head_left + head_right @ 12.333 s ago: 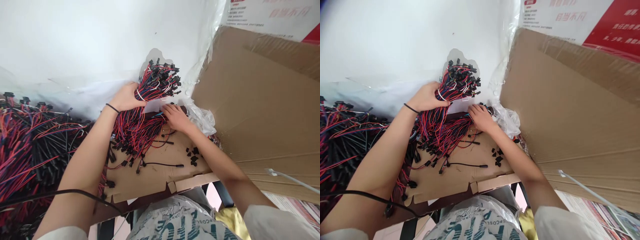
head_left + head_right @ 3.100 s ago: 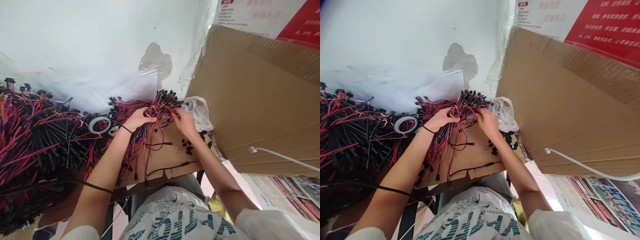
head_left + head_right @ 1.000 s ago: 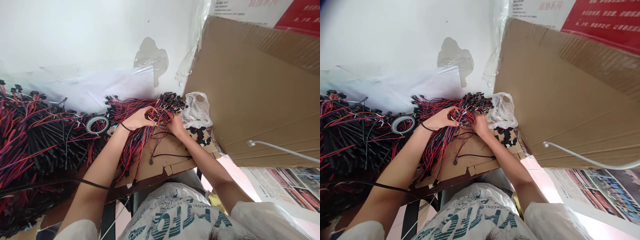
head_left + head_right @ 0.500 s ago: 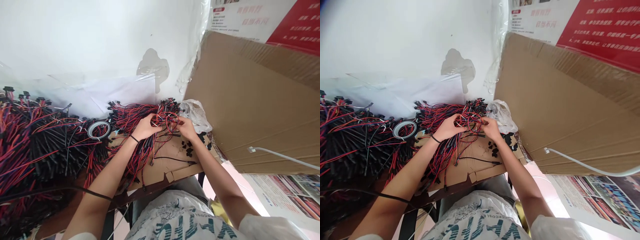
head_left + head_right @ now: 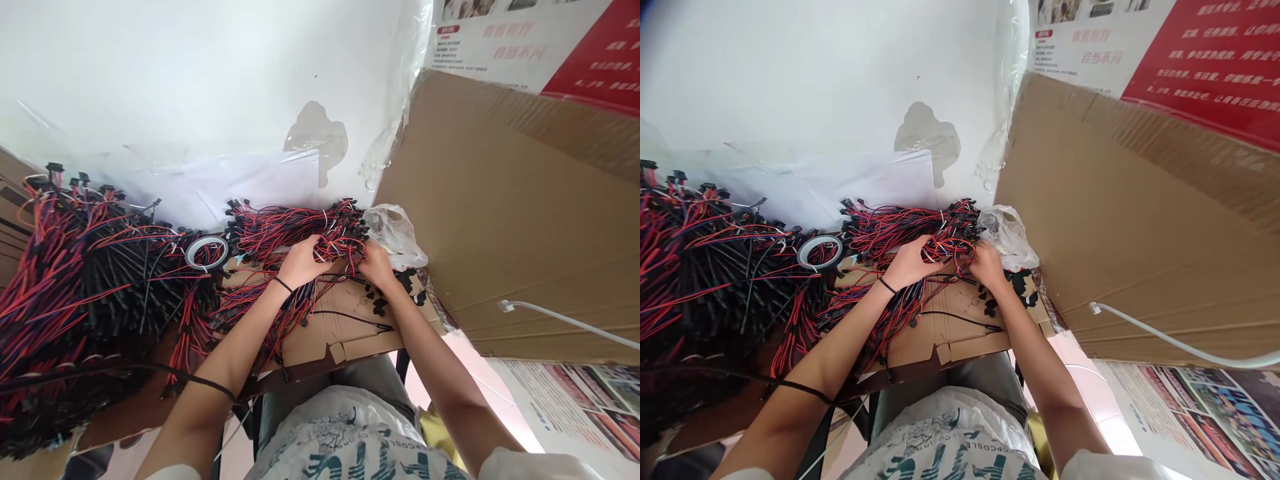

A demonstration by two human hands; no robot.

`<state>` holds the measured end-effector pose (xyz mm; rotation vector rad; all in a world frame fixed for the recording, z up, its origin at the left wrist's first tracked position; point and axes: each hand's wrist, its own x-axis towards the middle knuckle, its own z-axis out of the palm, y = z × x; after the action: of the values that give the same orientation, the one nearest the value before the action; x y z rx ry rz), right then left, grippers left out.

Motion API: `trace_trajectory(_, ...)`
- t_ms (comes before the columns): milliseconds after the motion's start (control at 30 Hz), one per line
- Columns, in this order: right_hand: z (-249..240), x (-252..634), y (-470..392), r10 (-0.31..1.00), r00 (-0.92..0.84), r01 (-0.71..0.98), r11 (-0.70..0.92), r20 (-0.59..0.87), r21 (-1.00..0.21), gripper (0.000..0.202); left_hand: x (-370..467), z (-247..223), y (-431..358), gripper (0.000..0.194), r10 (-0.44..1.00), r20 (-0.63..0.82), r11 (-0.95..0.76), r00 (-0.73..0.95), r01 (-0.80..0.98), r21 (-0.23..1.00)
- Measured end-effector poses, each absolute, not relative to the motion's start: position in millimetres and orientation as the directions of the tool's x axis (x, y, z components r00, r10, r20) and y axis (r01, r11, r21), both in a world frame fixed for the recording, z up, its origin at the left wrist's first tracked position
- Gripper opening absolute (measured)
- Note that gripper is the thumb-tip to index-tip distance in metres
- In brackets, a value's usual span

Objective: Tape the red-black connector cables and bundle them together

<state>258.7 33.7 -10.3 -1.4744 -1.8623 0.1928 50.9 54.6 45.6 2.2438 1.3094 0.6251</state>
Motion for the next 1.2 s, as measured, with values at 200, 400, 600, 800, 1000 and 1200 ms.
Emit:
trace_trajectory(200,7.2,273.5,17.8,0.771,0.178,0.657,0.369,0.611,-0.657,0.017,57.9,35.7,57.5,0.057,0.908,0.120,-0.405,0.401,0.769,0.495)
trace_trajectory(400,55.6,234.8,-7.2,0.578,0.085,0.637,0.594,0.811,-0.490,0.020,61.2,32.3,62.9,0.061,0.902,0.077,-0.418,0.425,0.814,0.403)
trace_trajectory(600,51.2,208.0,19.2,0.729,-0.339,0.693,0.621,0.594,-0.366,0.025,46.5,35.2,52.8,0.062,0.931,-0.004,-0.342,0.365,0.878,0.336)
trace_trajectory(800,21.8,225.9,26.1,0.740,-0.314,0.877,0.466,0.595,-0.118,0.025,54.2,25.2,34.3,0.058,0.950,0.088,-0.312,0.301,0.936,0.162)
trace_trajectory(1000,12.0,193.2,5.9,0.790,-0.197,0.947,0.307,0.581,-0.096,0.027,59.6,15.6,23.9,0.040,0.938,0.256,-0.282,0.234,0.944,0.170)
trace_trajectory(1200,21.8,172.9,9.0,0.877,-0.012,0.938,0.176,0.480,-0.298,0.025,55.6,12.1,15.6,0.039,0.904,0.367,-0.285,0.218,0.949,0.138)
